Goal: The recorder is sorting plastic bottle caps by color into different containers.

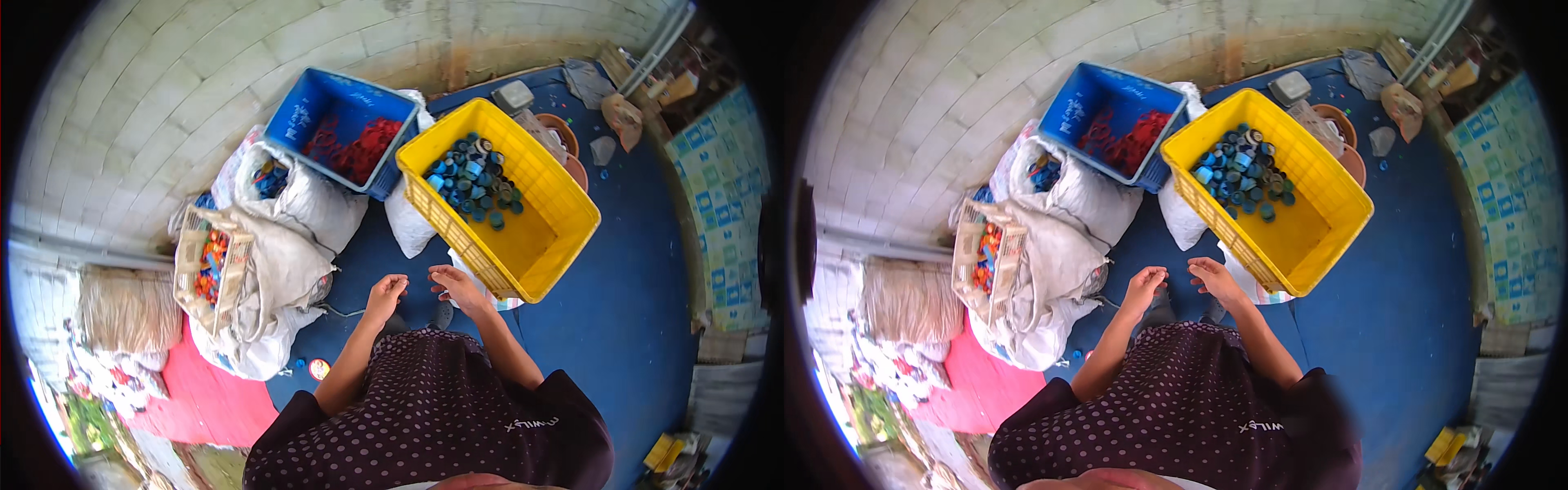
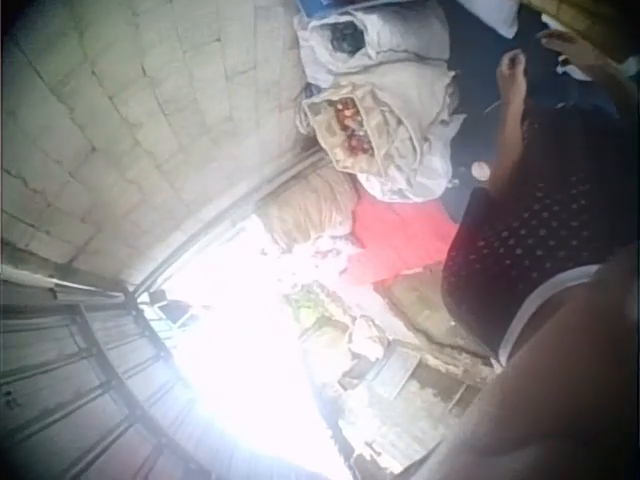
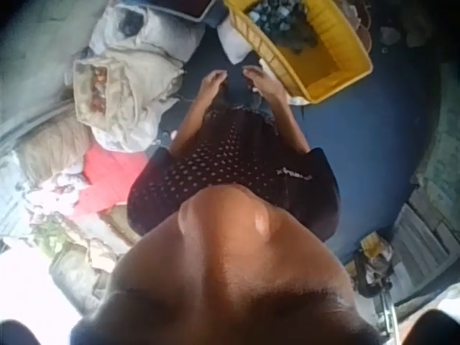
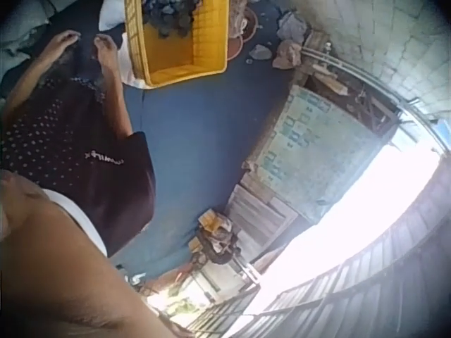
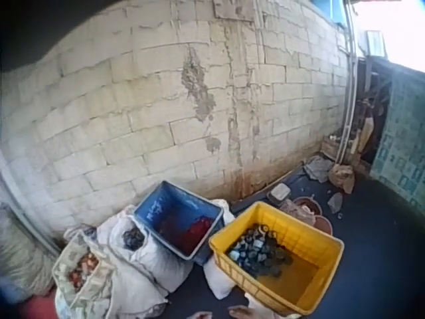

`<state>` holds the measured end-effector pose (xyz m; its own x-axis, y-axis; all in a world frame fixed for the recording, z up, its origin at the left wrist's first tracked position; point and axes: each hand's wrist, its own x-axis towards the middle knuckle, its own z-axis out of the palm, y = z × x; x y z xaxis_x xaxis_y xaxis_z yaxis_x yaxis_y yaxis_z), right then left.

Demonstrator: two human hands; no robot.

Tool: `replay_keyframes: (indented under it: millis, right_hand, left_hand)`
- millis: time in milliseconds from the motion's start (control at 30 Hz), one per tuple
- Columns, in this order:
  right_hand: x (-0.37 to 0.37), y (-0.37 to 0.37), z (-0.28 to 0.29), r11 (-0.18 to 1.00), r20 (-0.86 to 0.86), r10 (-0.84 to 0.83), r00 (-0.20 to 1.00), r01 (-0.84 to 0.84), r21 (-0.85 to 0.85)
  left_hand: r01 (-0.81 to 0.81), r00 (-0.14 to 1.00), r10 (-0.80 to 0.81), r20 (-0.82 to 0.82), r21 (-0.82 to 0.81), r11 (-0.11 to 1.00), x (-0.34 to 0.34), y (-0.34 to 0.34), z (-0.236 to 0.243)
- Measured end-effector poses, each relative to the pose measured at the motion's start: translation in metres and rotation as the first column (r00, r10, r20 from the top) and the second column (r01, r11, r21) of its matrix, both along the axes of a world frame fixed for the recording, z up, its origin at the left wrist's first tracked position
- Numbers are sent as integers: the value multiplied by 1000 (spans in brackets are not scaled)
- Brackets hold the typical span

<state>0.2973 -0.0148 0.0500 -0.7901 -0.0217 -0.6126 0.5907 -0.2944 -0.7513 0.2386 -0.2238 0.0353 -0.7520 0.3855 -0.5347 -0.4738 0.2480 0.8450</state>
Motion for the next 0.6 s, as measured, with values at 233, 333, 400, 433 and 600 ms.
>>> replay_keyframes:
  millis: [233,333,400,433,600]
  right_hand:
    - [-39,-87,-14,968,-41,251,967,-249,34]
    - [-58,-137,-12,937,-36,344,938,-341,75]
    - [-68,-178,-6,913,-52,402,914,-396,95]
    - [-72,-199,-4,900,-48,430,901,-425,93]
    - [-84,-312,14,779,-87,618,781,-594,200]
  left_hand:
    - [-302,951,309,-35,125,945,17,-97,-6]
    - [-390,913,403,-57,164,906,32,-148,-7]
    - [-450,881,468,-75,173,876,42,-190,-12]
    - [-514,845,532,-49,197,835,48,-211,-14]
    - [-711,691,723,-2,182,680,66,-328,-19]
